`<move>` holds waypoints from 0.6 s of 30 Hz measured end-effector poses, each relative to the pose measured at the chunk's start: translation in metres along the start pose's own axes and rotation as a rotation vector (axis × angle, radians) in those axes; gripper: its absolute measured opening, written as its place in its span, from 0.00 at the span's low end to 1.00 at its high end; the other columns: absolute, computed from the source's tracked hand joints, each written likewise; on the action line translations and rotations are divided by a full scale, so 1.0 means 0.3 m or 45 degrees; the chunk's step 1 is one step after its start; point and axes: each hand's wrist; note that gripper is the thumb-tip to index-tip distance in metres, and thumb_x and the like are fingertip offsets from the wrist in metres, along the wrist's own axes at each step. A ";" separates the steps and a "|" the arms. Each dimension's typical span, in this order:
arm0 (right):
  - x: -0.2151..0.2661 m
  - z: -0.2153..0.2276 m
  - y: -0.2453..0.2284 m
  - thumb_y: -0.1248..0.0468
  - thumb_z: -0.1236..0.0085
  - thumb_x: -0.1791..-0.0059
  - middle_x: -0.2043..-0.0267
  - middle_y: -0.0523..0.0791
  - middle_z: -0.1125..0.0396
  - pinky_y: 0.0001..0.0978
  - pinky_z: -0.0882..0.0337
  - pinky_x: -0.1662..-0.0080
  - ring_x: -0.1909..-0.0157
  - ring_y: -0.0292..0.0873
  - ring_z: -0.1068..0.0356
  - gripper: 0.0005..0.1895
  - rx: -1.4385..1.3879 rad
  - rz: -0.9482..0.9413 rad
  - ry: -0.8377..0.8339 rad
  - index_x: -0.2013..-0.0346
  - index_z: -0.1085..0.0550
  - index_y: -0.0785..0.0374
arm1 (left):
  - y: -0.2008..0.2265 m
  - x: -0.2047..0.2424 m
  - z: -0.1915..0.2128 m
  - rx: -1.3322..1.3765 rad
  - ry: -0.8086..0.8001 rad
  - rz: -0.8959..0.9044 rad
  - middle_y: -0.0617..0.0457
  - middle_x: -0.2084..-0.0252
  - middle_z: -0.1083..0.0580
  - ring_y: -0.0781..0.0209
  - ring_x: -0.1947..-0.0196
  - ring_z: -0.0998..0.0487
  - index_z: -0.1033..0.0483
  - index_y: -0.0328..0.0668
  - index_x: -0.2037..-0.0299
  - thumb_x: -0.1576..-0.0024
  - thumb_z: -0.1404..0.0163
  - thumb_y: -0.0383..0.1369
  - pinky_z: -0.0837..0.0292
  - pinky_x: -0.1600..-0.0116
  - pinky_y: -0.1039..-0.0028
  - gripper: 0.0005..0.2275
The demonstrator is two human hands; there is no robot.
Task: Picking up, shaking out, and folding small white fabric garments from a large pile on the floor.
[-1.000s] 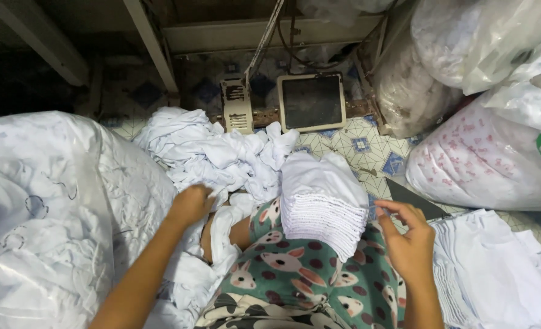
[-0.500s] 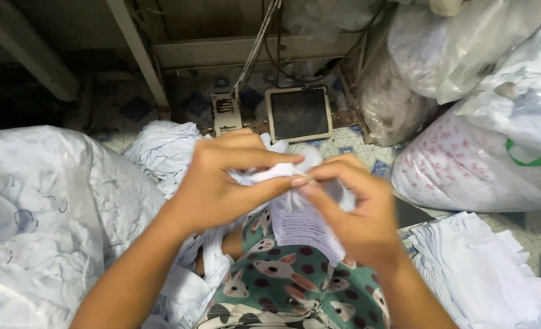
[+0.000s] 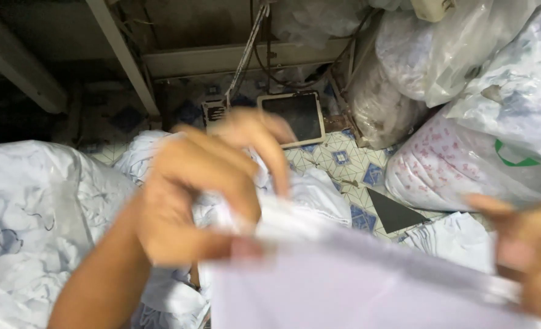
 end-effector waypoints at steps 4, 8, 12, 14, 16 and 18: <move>-0.077 0.015 -0.207 0.42 0.35 0.69 0.21 0.47 0.47 0.49 0.52 0.14 0.16 0.49 0.50 0.36 0.147 0.301 -0.196 0.46 0.29 0.24 | 0.001 -0.031 0.063 -0.566 0.035 0.102 0.54 0.76 0.26 0.62 0.75 0.30 0.19 0.34 0.71 0.56 0.38 0.31 0.40 0.32 0.51 0.08; -0.641 -0.417 -0.765 0.70 0.51 0.52 0.40 0.54 0.39 0.55 0.38 0.11 0.33 0.50 0.38 0.03 0.540 -0.002 0.177 0.67 0.36 0.61 | -0.147 -0.135 0.038 -1.009 0.061 0.118 0.57 0.75 0.33 0.59 0.69 0.40 0.21 0.45 0.67 0.46 0.40 0.40 0.42 0.52 0.68 0.09; -0.823 -0.395 -0.716 0.82 0.25 0.44 0.35 0.63 0.33 0.53 0.30 0.31 0.34 0.63 0.33 0.08 1.341 0.315 0.164 0.58 0.21 0.81 | -0.326 -0.232 0.037 -1.454 0.114 -0.019 0.45 0.40 0.34 0.49 0.45 0.31 0.19 0.40 0.69 0.45 0.37 0.41 0.35 0.49 0.62 0.12; -0.837 -0.401 -0.663 0.81 0.19 0.40 0.32 0.60 0.25 0.44 0.28 0.36 0.40 0.53 0.32 0.07 1.608 0.369 0.223 0.55 0.14 0.76 | -0.392 -0.225 0.022 -1.641 0.195 -0.014 0.45 0.38 0.32 0.49 0.42 0.30 0.15 0.37 0.64 0.46 0.37 0.40 0.33 0.50 0.62 0.12; -0.821 -0.425 -0.569 0.78 0.26 0.46 0.48 0.54 0.19 0.32 0.26 0.55 0.54 0.46 0.23 0.05 1.628 0.467 0.292 0.58 0.15 0.70 | -0.431 -0.182 -0.013 -1.534 0.424 0.020 0.45 0.53 0.24 0.50 0.61 0.23 0.24 0.33 0.63 0.47 0.46 0.24 0.23 0.57 0.65 0.04; -0.731 -0.563 -0.532 0.78 0.31 0.52 0.53 0.52 0.22 0.33 0.29 0.54 0.56 0.46 0.26 0.07 1.376 0.308 0.307 0.61 0.18 0.68 | -0.478 -0.063 -0.086 -1.358 0.457 0.078 0.48 0.62 0.26 0.53 0.67 0.26 0.23 0.34 0.63 0.48 0.45 0.23 0.27 0.61 0.67 0.04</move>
Point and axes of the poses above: each hand's wrist, its own x-axis away from the middle knuckle, its own z-axis out of the back of the hand, y = z × x
